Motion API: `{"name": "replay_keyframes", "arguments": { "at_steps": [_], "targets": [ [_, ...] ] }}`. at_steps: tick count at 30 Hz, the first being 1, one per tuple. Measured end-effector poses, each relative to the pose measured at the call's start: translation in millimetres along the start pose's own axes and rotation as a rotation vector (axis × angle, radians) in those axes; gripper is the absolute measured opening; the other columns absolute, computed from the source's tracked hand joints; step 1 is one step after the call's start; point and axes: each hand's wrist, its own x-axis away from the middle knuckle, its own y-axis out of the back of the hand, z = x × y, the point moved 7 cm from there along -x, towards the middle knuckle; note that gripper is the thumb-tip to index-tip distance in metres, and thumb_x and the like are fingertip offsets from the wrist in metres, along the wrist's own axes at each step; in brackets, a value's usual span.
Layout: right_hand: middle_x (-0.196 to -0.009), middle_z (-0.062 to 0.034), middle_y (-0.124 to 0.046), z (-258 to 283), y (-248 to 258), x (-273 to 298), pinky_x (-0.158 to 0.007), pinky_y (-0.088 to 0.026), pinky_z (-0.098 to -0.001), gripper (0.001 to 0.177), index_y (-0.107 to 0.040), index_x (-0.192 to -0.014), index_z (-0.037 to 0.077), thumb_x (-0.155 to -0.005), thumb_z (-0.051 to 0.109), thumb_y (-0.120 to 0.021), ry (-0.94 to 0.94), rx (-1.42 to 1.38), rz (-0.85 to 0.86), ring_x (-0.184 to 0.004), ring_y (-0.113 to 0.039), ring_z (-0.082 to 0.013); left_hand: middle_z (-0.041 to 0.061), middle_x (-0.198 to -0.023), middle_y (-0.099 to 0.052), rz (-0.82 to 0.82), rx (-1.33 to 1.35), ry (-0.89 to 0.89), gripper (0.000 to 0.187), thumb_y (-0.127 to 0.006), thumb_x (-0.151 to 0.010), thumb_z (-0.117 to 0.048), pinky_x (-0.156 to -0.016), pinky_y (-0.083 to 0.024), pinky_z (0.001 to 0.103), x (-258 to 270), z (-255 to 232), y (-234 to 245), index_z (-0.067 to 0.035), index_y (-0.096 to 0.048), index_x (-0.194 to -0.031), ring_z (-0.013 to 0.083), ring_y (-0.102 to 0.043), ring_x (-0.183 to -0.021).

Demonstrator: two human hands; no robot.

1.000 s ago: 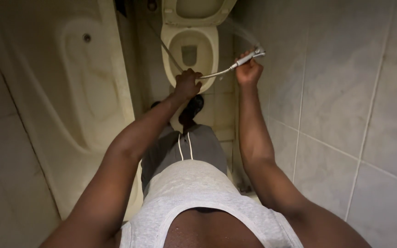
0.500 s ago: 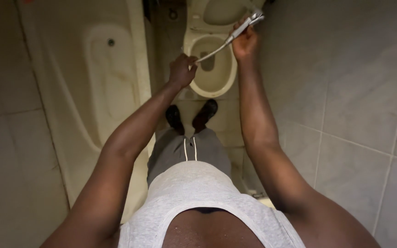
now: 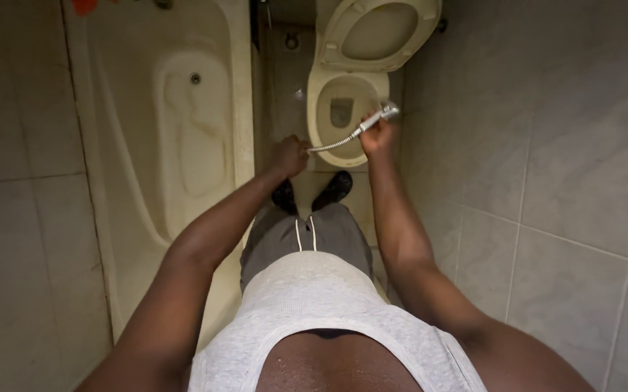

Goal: The recorder uses a handheld bidet sprayer to spray water into a toilet bowl and then attempts to fix or adjust the sprayer hose and connection.

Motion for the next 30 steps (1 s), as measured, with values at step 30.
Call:
{"name": "replay_keyframes", "arguments": {
  "at_steps": [30],
  "targets": [
    [-0.130, -0.0127, -0.064, -0.5, -357.6, 105.5, -0.091, -0.058, -0.0426, 0.050, -0.054, -0.144, 0.004, -0.098, 0.020, -0.063, 0.318, 1.387, 0.390, -0.111, -0.065, -0.0233, 0.002, -0.089, -0.051, -0.157, 0.951, 0.032, 0.064, -0.047, -0.102, -0.067, -0.059, -0.040, 0.029, -171.6, -140.2, 122.8, -0.005, -0.051, -0.114, 0.0115, -0.044, -0.068]
  ]
}}
